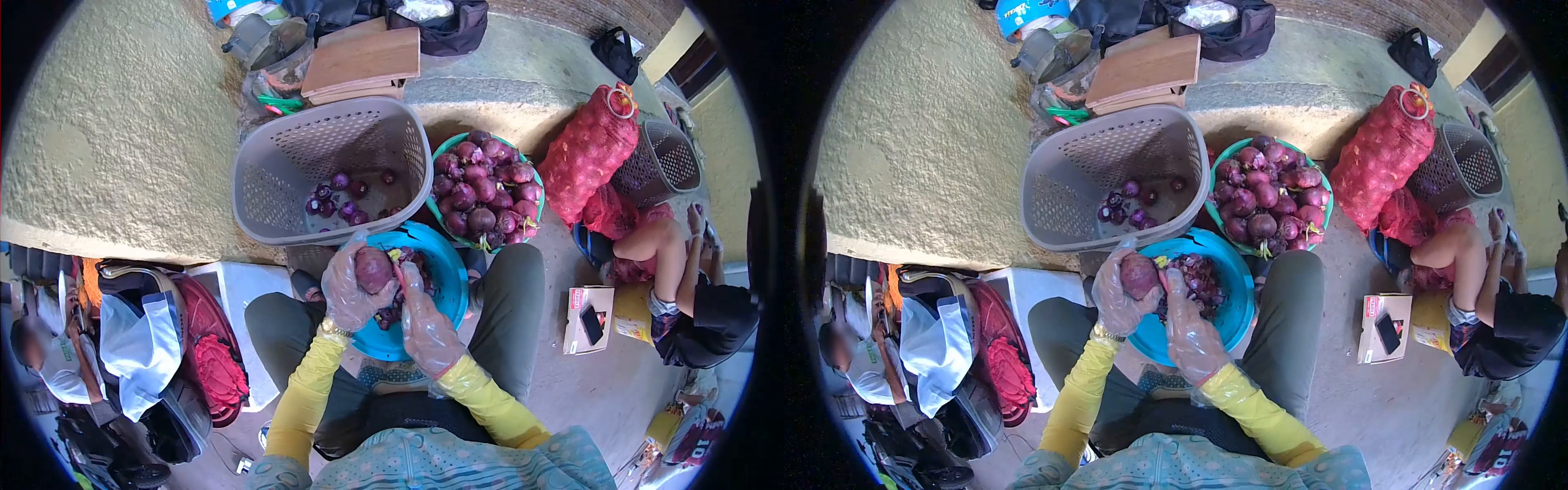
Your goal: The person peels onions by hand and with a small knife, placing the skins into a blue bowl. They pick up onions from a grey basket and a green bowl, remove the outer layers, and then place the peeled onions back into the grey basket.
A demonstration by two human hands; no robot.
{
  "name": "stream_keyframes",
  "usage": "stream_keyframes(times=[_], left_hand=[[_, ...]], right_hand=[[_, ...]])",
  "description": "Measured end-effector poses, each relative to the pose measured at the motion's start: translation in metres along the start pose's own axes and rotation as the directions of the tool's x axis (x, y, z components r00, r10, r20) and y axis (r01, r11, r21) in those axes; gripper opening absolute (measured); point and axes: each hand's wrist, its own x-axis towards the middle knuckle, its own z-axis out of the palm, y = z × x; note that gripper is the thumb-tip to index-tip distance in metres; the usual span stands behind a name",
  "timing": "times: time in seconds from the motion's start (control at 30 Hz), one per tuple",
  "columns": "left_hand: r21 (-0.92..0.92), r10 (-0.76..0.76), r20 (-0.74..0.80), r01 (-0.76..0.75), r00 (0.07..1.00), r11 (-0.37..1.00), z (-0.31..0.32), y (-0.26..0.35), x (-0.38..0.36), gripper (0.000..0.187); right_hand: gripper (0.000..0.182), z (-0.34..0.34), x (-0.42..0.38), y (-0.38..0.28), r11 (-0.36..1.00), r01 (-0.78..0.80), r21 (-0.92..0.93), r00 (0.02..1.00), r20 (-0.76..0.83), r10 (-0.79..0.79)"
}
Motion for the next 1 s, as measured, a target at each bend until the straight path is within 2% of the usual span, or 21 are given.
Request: stream_keyframes(times=[0.07,0.2,0.3,0.4,0.47,0.5,0.6,0.67,0.7,0.83,0.9,0.97,1.0], left_hand=[[0.000,0.000,0.008,0.000,1.000,1.000,0.001,-0.003,0.000,0.082],[-0.017,-0.058,0.043,0.058,0.997,0.998,0.002,-0.002,-0.004,0.080],[0.034,-0.154,0.055,0.152,0.987,0.988,0.006,-0.003,-0.011,0.079],[0.024,-0.130,0.044,0.129,0.991,0.991,0.003,-0.005,-0.008,0.080],[0.031,-0.121,0.053,0.119,0.991,0.992,0.002,-0.007,-0.006,0.080],[0.035,-0.113,0.060,0.111,0.992,0.993,0.003,-0.008,-0.006,0.081],[0.043,-0.068,0.035,0.067,0.997,0.997,0.006,-0.007,-0.009,0.083],[0.059,-0.095,0.045,0.092,0.994,0.994,0.007,-0.004,-0.009,0.084],[0.077,-0.122,0.054,0.118,0.991,0.990,0.006,-0.002,-0.008,0.084],[0.004,-0.145,0.083,0.145,0.986,0.989,0.008,0.004,-0.006,0.078],[0.038,-0.081,0.028,0.080,0.996,0.996,0.007,0.001,-0.004,0.077],[0.053,-0.089,-0.023,0.091,0.996,0.994,0.004,-0.003,-0.002,0.076],[0.065,-0.098,-0.069,0.102,0.993,0.993,0.003,-0.005,-0.001,0.075]], right_hand=[[0.083,0.006,0.003,0.007,0.979,0.154,-0.135,0.975,-0.142,-0.173],[0.083,0.012,-0.005,0.015,0.972,0.176,-0.158,0.966,-0.160,-0.201],[0.082,0.009,0.000,0.013,0.985,0.103,-0.141,0.988,-0.097,-0.118],[0.081,0.013,0.006,0.010,0.986,0.098,-0.132,0.987,-0.111,-0.113],[0.073,0.008,-0.001,0.008,0.997,-0.036,-0.065,0.999,0.017,0.037],[0.073,0.008,-0.001,0.009,0.997,-0.036,-0.069,0.999,0.019,0.038],[0.072,0.015,0.003,0.018,0.997,0.019,-0.076,0.999,-0.032,-0.022],[0.081,0.021,0.010,0.025,0.970,0.171,-0.171,0.968,-0.153,-0.197],[0.081,0.021,0.009,0.025,0.970,0.172,-0.170,0.968,-0.152,-0.198],[0.080,0.019,0.003,0.021,0.988,0.071,-0.135,0.991,-0.103,-0.085],[0.076,0.019,0.004,0.020,0.990,0.040,-0.135,0.996,-0.076,-0.051],[0.080,0.022,-0.001,0.031,0.984,-0.178,-0.006,0.974,0.139,0.177],[0.080,0.037,-0.009,0.051,0.984,-0.181,-0.006,0.974,0.140,0.180]])
